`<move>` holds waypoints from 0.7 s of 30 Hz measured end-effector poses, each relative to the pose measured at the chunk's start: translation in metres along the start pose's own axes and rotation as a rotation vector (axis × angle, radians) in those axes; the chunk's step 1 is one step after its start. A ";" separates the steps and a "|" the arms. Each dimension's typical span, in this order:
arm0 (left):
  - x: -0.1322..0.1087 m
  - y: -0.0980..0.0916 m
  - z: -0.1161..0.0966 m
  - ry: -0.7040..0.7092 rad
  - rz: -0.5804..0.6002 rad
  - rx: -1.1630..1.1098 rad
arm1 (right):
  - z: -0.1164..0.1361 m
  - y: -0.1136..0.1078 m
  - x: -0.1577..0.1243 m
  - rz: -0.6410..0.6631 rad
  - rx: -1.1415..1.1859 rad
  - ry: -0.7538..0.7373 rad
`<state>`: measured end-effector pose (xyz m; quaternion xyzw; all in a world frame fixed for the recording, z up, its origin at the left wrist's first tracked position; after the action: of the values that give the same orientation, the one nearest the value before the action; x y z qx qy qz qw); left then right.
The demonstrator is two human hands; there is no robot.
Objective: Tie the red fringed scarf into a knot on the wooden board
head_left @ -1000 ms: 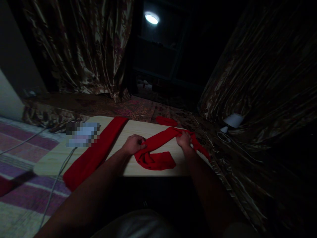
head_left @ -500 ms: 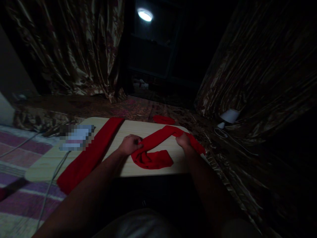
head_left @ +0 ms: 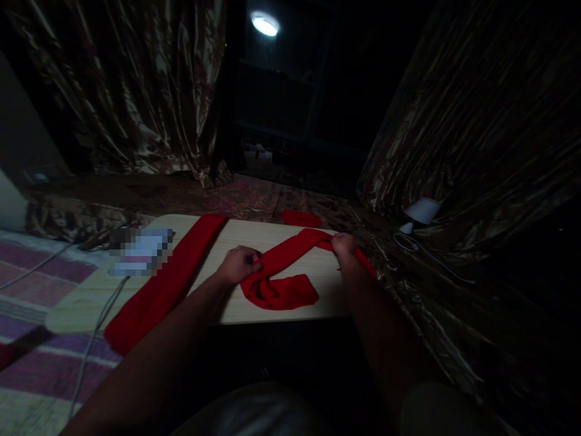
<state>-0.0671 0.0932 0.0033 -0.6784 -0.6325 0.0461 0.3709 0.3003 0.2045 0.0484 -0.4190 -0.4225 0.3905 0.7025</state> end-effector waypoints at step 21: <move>-0.004 0.000 -0.003 -0.252 -0.363 -0.759 | 0.157 -0.031 -0.090 0.535 0.829 -0.662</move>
<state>-0.0664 0.0887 0.0041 -0.6335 -0.7540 -0.1730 0.0172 0.1316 0.1533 0.0988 -0.0576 -0.3113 0.7962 0.5155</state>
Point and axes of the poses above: each hand's wrist, its own x-axis towards the middle knuckle, its own y-axis out of the palm, z = x × y, the point moved 2 cm from there along x, towards the middle knuckle, and after that the axes turned 13 degrees about -x, right-handed, at the moved point
